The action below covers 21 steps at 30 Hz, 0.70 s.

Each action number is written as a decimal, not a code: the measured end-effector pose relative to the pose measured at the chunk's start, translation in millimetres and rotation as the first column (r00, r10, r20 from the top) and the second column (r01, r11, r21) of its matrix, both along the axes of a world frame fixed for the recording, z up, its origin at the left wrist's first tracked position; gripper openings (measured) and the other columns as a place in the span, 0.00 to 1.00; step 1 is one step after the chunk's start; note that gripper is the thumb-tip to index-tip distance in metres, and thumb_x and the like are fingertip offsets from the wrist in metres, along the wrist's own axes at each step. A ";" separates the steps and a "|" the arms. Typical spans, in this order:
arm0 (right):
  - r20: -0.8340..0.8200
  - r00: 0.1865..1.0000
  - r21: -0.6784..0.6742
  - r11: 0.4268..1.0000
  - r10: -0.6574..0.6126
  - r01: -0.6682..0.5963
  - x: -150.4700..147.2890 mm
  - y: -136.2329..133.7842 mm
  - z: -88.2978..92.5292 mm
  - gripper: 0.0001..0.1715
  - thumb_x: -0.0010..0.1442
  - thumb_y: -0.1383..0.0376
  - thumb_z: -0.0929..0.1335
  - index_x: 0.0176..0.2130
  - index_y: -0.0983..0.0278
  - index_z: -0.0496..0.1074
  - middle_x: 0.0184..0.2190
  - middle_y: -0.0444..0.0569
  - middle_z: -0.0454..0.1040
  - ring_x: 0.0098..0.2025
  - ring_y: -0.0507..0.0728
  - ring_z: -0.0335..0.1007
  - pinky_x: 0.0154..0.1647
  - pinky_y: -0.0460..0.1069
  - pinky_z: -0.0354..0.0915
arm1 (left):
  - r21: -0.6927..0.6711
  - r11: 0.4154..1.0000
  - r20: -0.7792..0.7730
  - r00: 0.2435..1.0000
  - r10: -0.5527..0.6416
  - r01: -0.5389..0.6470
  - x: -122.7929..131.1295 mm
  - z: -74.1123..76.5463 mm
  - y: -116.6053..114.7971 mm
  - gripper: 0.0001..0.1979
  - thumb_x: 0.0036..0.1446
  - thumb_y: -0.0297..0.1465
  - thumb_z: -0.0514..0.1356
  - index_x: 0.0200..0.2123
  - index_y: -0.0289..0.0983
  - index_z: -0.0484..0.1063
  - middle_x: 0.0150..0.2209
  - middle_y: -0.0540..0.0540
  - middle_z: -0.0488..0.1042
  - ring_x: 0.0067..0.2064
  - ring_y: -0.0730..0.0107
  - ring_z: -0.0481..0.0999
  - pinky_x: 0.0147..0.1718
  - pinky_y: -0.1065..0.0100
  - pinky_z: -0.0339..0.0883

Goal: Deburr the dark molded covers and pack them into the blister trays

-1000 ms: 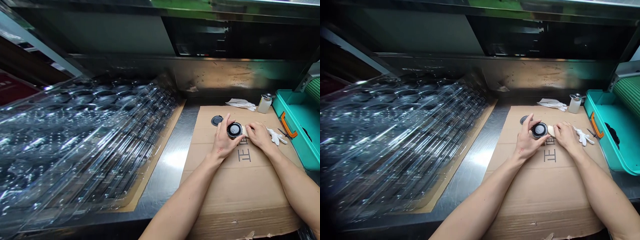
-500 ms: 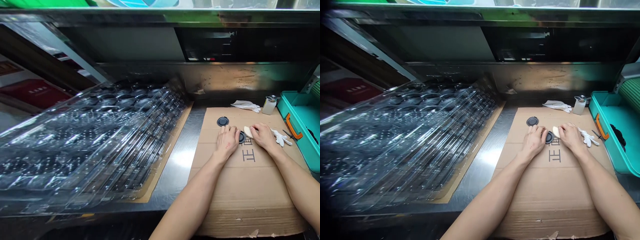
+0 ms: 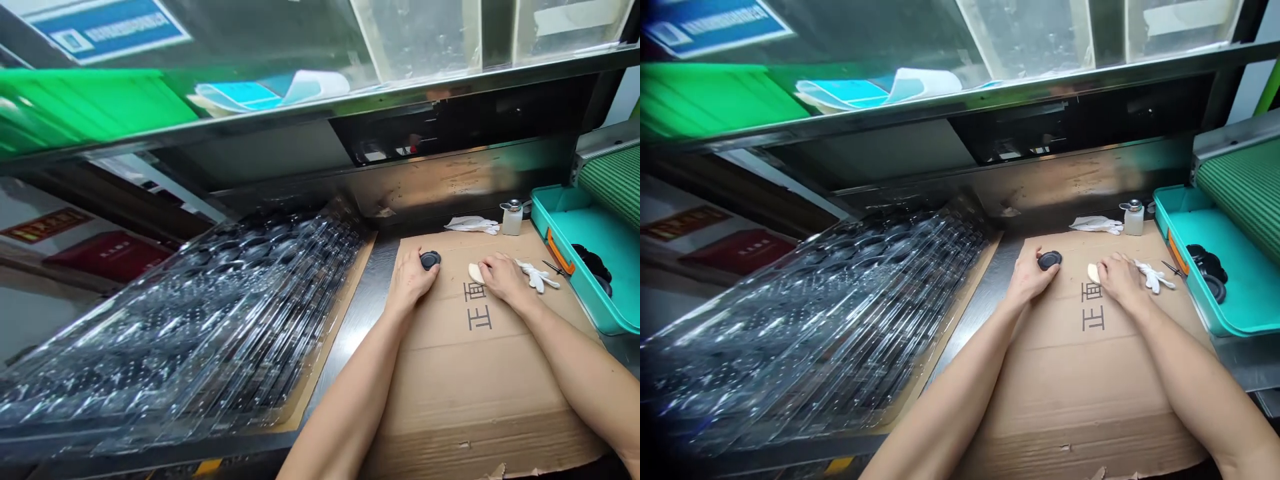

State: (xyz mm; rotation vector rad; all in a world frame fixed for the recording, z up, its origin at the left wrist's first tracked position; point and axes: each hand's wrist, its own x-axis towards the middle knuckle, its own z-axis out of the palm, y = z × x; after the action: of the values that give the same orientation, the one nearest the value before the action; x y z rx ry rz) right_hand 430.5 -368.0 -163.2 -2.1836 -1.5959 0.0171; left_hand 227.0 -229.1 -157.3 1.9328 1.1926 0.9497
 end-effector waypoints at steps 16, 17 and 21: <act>-0.074 0.997 -0.044 0.999 -0.008 0.005 -12.9 5.5 -1.0 0.21 0.72 0.58 0.60 0.46 0.65 0.79 0.48 0.55 0.79 0.53 0.62 0.72 0.54 0.56 0.65 | 0.054 0.975 -0.745 0.659 -0.103 0.213 -14.0 11.3 85.6 0.45 0.53 0.53 0.61 0.67 0.32 0.59 0.62 0.32 0.73 0.64 0.42 0.72 0.62 0.52 0.66; -0.080 0.997 -0.033 0.999 -0.002 -0.001 -13.6 5.8 -2.2 0.22 0.72 0.56 0.60 0.47 0.64 0.78 0.48 0.55 0.79 0.54 0.62 0.71 0.54 0.57 0.65 | 0.093 0.967 -0.765 0.638 -0.082 0.236 -2.6 23.0 84.6 0.44 0.52 0.52 0.61 0.66 0.34 0.60 0.64 0.33 0.71 0.66 0.42 0.70 0.64 0.52 0.64; -0.074 0.987 -0.001 0.990 0.143 -0.143 -20.6 5.5 -8.7 0.28 0.67 0.44 0.64 0.51 0.59 0.77 0.49 0.53 0.77 0.55 0.65 0.69 0.55 0.59 0.65 | 0.346 0.820 -0.734 0.676 -0.066 0.456 105.9 98.8 36.8 0.34 0.58 0.48 0.58 0.63 0.34 0.65 0.63 0.35 0.71 0.67 0.50 0.68 0.67 0.56 0.59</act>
State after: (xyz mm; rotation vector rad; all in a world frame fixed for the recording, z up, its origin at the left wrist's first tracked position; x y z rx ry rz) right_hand 409.9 -362.5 -171.9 -2.0446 -1.7095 0.1441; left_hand 332.9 -192.3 -58.5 2.9877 1.0186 0.3544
